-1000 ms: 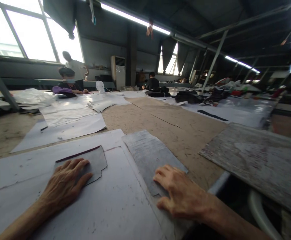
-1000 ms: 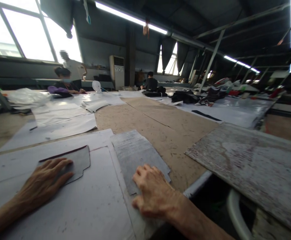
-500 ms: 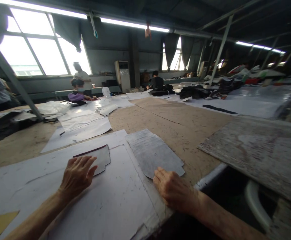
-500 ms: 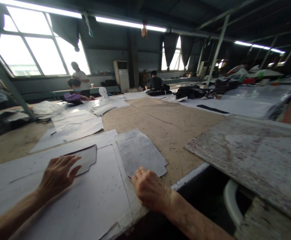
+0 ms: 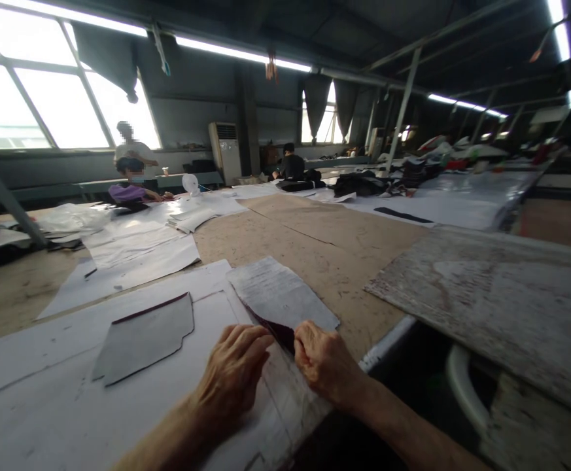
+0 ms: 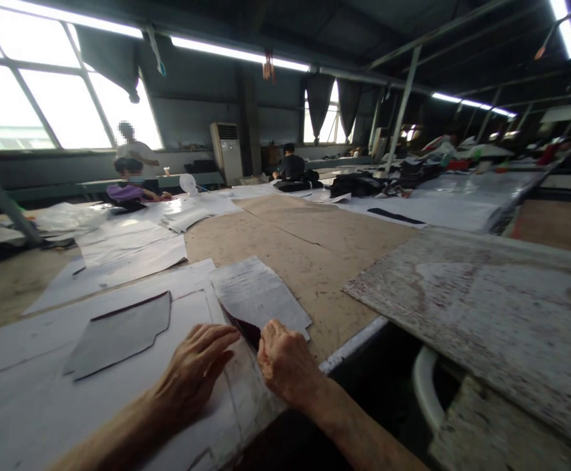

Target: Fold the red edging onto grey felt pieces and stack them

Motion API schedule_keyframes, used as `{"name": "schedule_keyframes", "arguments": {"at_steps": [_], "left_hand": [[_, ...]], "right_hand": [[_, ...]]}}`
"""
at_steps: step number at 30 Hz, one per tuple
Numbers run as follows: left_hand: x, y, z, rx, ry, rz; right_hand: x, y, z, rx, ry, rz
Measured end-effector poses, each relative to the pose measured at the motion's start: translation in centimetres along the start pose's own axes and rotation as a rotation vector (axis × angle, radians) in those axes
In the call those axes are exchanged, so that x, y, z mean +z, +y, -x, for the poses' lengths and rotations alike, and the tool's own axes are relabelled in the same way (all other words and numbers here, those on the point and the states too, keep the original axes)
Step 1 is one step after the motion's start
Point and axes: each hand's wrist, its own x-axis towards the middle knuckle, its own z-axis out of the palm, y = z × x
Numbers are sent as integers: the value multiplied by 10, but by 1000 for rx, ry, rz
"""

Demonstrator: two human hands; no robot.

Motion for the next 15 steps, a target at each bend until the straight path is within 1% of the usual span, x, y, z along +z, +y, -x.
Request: {"name": "schedule_keyframes", "arguments": {"at_steps": [2,5,6,8,9,12,13,15], "left_hand": [[-1,4,-4,42,15,40],[0,11,-7,155,-35,77],[2,11,-7,171,-44,60],[9,6,-3,154,-29,-28],[13,0,1,145,-2,-100],[24,-17,10,180,40,-252],[26,-21,13,159,31,-278],[28,-24,15,48,-24,-297]], "right_hand": [[2,-3,1,-5,-11,26],[2,-6,3,-31,-57,89],[2,-6,3,-33,-75,113],[2,-4,2,-13,-101,162],[1,-3,1,10,-108,184],[-2,-3,0,73,-122,217],[-3,-6,-1,84,-123,218],[-3,-15,-1,95,-121,213]]}}
